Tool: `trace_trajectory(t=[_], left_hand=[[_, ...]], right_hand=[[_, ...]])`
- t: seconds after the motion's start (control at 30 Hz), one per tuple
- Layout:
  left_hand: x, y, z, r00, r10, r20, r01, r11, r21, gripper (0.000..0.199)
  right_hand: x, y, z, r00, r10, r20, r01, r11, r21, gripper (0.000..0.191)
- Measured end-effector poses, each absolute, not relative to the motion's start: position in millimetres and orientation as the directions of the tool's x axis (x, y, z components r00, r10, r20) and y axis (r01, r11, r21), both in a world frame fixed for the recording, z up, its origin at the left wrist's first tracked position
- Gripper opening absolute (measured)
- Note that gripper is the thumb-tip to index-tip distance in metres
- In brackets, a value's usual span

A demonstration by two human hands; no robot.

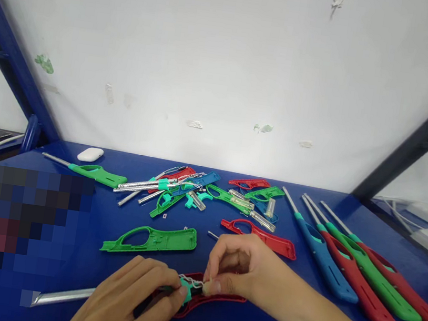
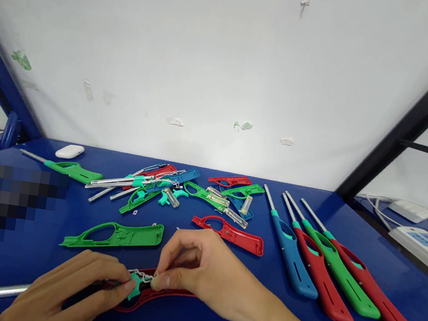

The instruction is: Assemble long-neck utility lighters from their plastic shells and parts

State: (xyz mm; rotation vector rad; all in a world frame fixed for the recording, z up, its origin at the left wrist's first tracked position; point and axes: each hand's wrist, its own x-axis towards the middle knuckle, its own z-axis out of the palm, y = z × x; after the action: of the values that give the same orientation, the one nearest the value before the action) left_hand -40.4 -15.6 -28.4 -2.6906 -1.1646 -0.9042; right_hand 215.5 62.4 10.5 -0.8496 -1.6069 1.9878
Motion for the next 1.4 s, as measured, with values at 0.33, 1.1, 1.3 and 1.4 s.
trace_trajectory(t=[0.33, 1.1, 1.3, 1.4], left_hand=[[-34.5, -8.2, -25.4, 0.488, 0.685, 0.541, 0.740, -0.653, 0.161, 0.021], [-30.9, -16.6, -11.0, 0.326, 0.747, 0.580, 0.707, -0.600, 0.375, 0.026], [-35.4, -12.2, -13.8, 0.371, 0.751, 0.546, 0.710, -0.609, 0.354, 0.019], [-36.3, -12.7, -18.1, 0.386, 0.722, 0.574, 0.716, -0.627, 0.307, 0.025]], right_hand=[[218.4, 58.2, 12.8, -0.659, 0.746, -0.095, 0.241, 0.090, -0.966, 0.017], [219.8, 53.7, 18.5, -0.694, 0.720, -0.022, 0.409, 0.369, -0.835, 0.006], [220.2, 53.6, 18.6, -0.701, 0.713, -0.015, 0.413, 0.389, -0.823, 0.006], [220.1, 52.0, 18.5, -0.700, 0.714, -0.011, 0.425, 0.404, -0.810, 0.006]])
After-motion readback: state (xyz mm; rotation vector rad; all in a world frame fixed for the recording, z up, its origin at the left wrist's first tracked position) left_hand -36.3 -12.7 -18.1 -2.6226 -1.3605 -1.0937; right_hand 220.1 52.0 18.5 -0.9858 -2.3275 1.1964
